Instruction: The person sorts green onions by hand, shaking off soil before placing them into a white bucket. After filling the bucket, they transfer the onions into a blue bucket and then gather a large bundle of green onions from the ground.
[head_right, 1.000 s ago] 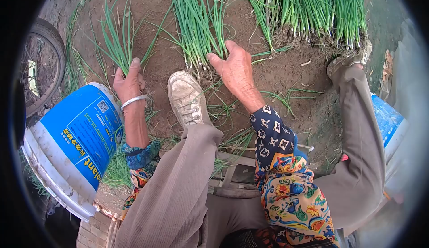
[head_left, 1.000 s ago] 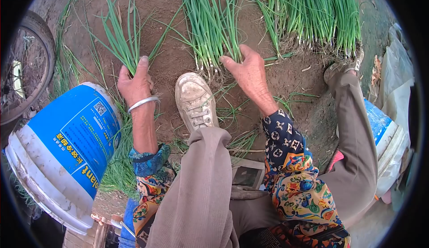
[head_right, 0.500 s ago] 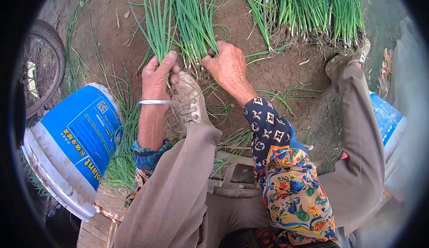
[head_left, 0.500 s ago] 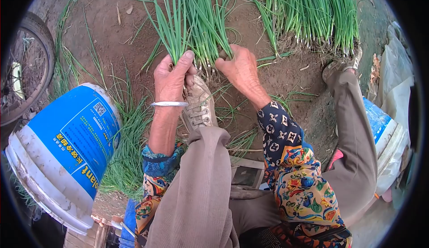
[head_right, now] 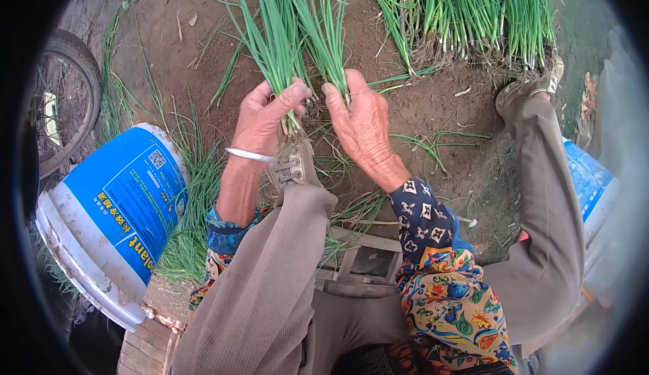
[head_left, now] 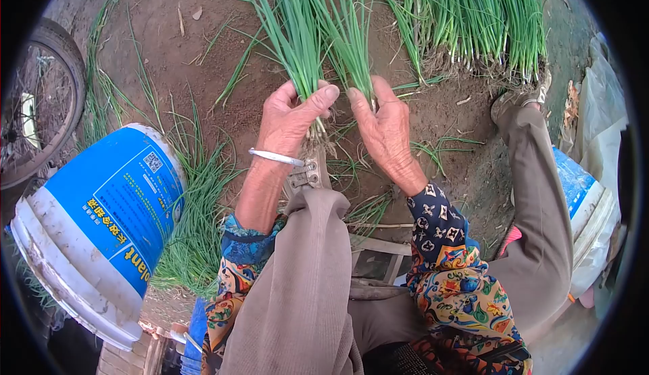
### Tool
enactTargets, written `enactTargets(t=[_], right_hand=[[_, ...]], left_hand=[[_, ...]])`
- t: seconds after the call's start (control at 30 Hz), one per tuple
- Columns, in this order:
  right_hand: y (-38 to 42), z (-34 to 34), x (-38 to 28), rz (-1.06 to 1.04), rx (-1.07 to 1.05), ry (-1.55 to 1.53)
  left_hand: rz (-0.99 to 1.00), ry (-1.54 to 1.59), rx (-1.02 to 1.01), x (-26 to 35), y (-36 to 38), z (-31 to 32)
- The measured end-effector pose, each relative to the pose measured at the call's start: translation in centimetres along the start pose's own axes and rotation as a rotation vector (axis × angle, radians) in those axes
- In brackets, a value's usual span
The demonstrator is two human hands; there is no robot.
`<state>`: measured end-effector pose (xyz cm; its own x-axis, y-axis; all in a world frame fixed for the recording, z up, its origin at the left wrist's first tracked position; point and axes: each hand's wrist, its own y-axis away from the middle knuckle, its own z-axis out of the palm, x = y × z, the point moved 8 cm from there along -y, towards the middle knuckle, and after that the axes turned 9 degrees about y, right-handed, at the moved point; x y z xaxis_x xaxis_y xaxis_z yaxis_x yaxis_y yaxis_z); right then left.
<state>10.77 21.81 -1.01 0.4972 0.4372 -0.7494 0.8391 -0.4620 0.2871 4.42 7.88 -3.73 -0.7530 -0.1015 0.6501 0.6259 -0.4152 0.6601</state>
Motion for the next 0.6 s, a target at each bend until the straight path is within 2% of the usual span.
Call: enactTargets(t=[0.1, 0.17, 0.2, 0.23, 0.3, 0.33, 0.37, 0.43, 0.53, 0.6], right_hand=[[0.8, 0.9, -2.4, -0.231, 0.047, 0.147], [1.5, 1.1, -3.9, -0.411, 0.098, 0.214], [1.6, 0.9, -4.6, -0.395, 0.006, 0.226], [1.4, 0.6, -4.3, -0.362, 0.008, 0.168], [0.7, 0.2, -3.6, -0.292, 0.012, 0.056], [-0.2, -0.4, -2.6, -0.211, 0.102, 0.043], [-1.3, -0.6, -1.8, -0.244, 0.187, 0.160], [-3.5, 0.0, -0.4, -0.184, 0.187, 0.326], [-5.6, 1.7, 0.5, -0.145, 0.032, 0.439], [-5.9, 1.6, 0.6, -0.119, 0.006, 0.368]], left_hand=[[0.061, 0.018, -0.052, -0.6, -0.1, 1.9], [0.039, 0.047, 0.028, -1.1, -0.7, 0.6], [0.031, 0.063, 0.069, -1.2, -0.9, -0.2], [0.037, 0.078, 0.121, -1.1, -1.0, -0.8], [0.018, 0.114, 0.078, -1.0, -0.9, -1.0], [-0.004, 0.129, 0.091, -1.1, -0.7, -1.0], [-0.025, 0.143, 0.102, -1.1, -0.5, -0.9], [-0.046, 0.183, 0.108, -1.1, -0.3, -0.7], [-0.015, 0.230, 0.100, -0.4, 0.0, -0.8], [0.039, 0.227, 0.079, 0.7, 0.3, -1.2]])
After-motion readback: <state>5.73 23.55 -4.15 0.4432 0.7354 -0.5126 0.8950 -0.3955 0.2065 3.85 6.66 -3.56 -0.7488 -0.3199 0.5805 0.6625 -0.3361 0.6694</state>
